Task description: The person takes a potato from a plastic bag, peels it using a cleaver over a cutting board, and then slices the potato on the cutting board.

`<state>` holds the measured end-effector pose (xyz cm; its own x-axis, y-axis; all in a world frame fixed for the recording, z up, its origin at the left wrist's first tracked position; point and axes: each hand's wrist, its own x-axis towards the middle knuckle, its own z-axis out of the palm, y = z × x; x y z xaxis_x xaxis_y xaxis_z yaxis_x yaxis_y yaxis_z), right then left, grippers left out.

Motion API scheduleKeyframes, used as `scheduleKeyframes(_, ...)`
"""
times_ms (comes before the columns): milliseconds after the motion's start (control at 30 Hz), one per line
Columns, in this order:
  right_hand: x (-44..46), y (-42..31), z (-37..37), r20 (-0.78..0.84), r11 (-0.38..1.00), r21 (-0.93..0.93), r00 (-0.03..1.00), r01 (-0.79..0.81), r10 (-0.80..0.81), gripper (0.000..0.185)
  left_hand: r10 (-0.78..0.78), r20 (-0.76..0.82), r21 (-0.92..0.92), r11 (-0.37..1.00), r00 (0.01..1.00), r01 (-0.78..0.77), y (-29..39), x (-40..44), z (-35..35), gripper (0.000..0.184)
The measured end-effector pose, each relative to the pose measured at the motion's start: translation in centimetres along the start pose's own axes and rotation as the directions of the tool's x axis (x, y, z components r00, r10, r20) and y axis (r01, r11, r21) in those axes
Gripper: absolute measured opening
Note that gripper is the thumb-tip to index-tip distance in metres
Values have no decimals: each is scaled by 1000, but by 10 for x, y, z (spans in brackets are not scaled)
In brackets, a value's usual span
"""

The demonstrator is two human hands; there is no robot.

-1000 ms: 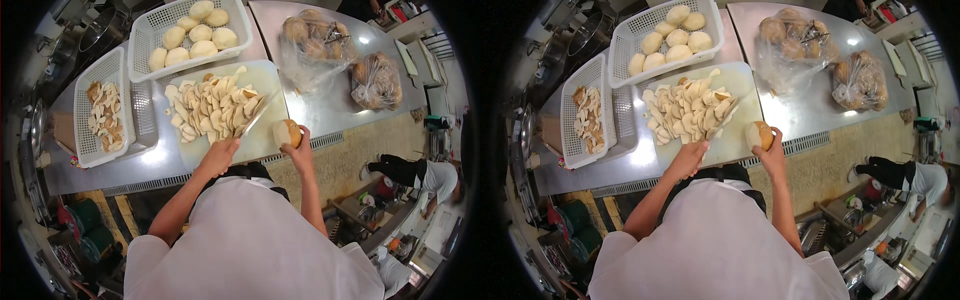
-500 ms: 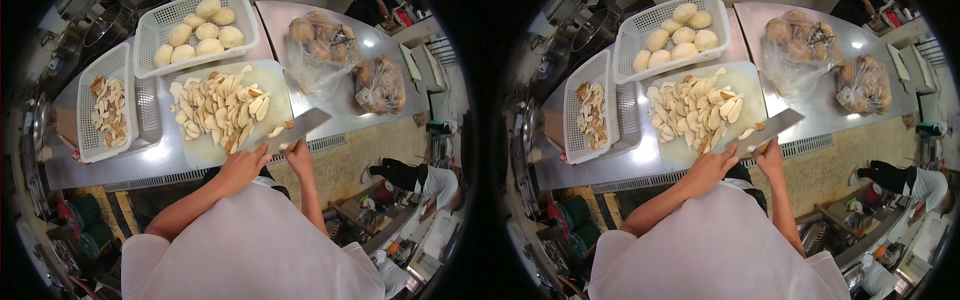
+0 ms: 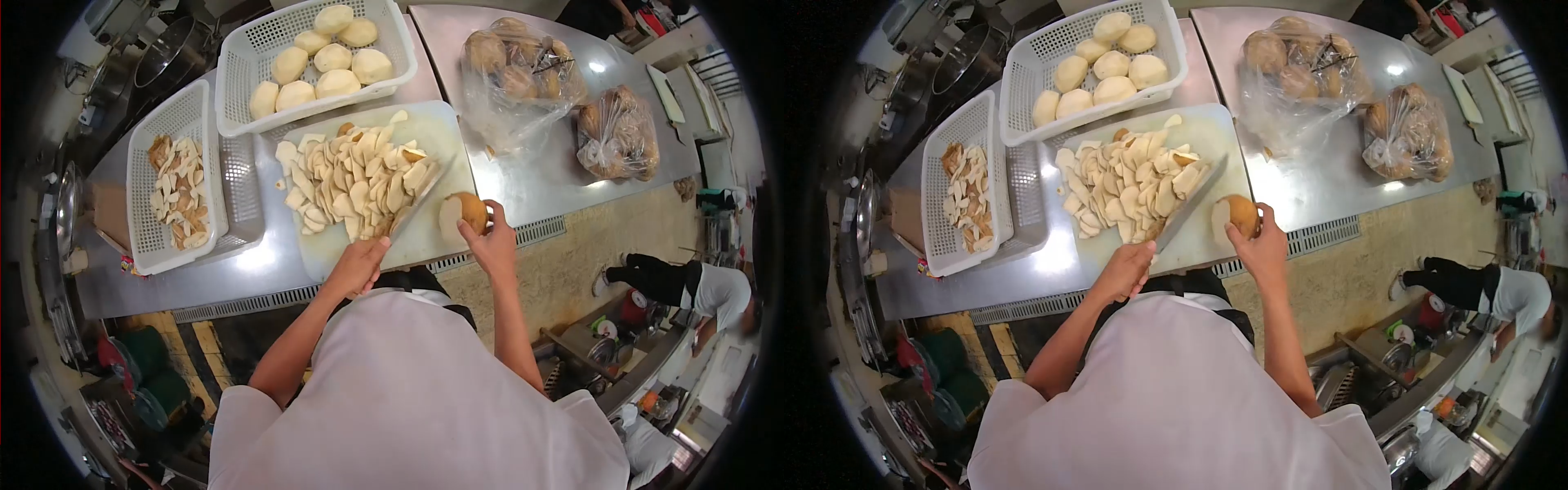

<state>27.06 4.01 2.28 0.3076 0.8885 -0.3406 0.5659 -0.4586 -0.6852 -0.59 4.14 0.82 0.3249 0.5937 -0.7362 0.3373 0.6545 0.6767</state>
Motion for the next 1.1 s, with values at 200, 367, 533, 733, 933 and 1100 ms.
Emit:
scheduleKeyframes(200,26,12,42,-260,921,154,914,358,-312,85,22,-46,29,999,999,-20,10,0,1,50)
scheduleKeyframes(367,33,12,25,-59,971,214,994,101,-90,89,1,-30,105,994,1000,2,29,-18,4,49)
scheduleKeyframes(533,15,6,10,213,967,202,970,-159,115,80,426,2,540,761,905,-360,9,-50,2,50)
scheduleKeyframes(733,16,6,8,281,943,302,958,-136,48,60,336,132,702,633,933,-327,36,-95,0,50)
scheduleKeyframes(933,24,18,16,282,963,254,959,-92,18,59,367,87,671,666,926,-327,42,-61,25,50)
scheduleKeyframes(1100,29,1,14,267,979,135,957,-154,113,85,485,74,606,673,872,-425,51,-10,47,50)
